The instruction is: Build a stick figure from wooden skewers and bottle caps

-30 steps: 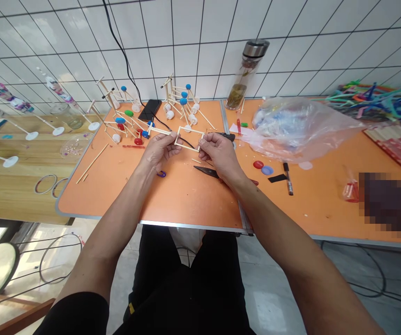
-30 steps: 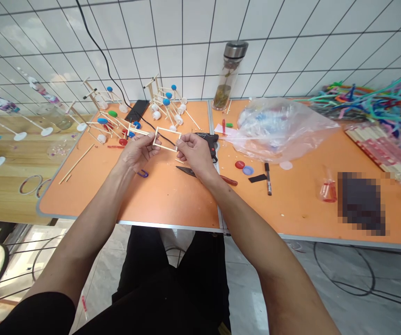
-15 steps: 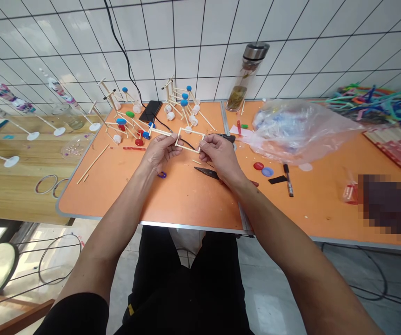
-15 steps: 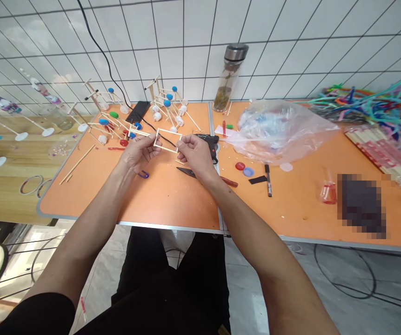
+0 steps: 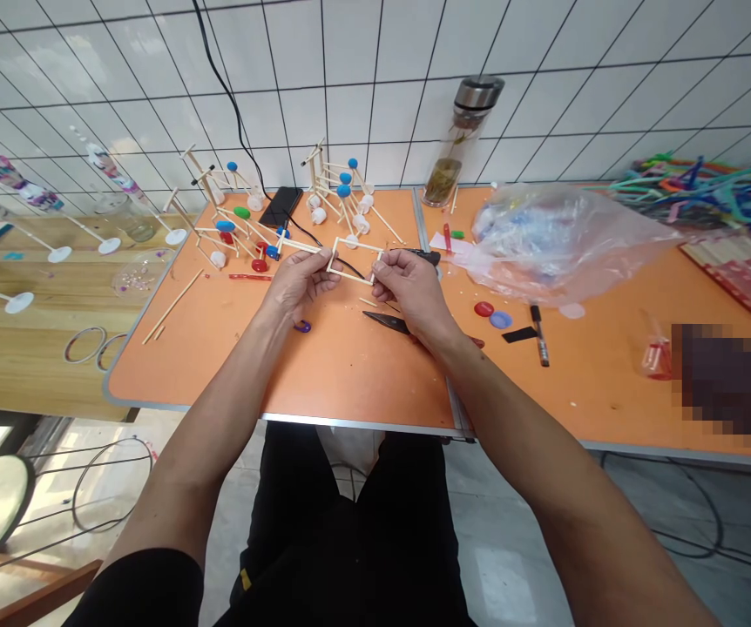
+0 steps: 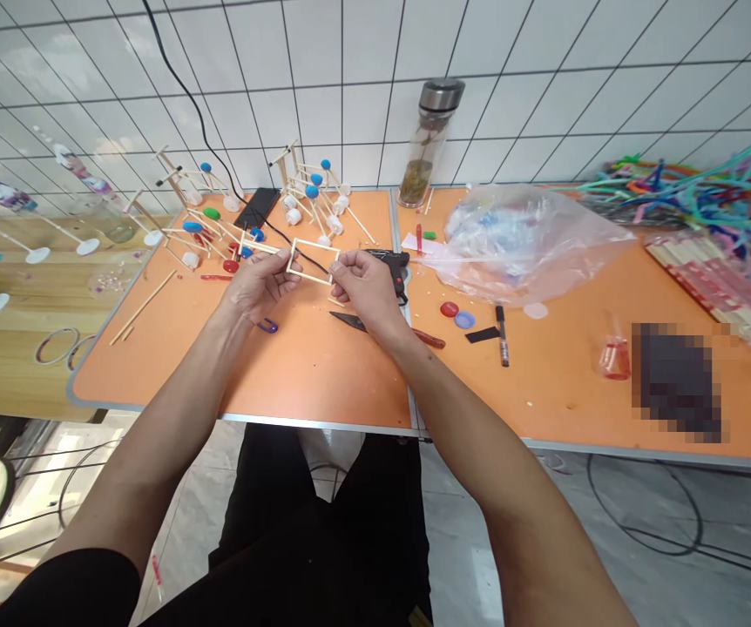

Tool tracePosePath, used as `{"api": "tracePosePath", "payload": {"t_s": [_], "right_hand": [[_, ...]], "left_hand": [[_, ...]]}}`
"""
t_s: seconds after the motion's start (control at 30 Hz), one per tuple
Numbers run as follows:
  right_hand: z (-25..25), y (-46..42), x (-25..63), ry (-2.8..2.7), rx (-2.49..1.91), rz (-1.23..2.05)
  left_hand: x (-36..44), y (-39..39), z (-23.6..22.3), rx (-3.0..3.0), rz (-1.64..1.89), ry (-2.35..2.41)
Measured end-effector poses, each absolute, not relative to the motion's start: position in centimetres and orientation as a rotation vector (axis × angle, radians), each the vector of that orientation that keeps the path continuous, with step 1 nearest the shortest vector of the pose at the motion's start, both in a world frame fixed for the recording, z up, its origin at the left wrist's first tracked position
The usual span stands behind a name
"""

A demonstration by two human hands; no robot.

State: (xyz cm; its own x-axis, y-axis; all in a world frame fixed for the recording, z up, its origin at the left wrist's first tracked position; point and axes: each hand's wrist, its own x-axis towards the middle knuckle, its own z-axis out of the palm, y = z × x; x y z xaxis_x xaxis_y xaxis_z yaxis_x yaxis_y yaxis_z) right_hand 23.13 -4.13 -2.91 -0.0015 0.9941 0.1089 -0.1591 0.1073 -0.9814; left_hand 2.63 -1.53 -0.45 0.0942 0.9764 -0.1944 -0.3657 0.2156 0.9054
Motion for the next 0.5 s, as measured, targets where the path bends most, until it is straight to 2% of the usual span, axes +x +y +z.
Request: {"api": "tracePosePath", "payload": {"t_s": [0.5], "right_hand": [[-3.04,-4.1,23.14,-1.16,-1.014,1.214]], "left_hand": [[2.61,-1.36,-0.52,0.811,1.168,0.99]]}}
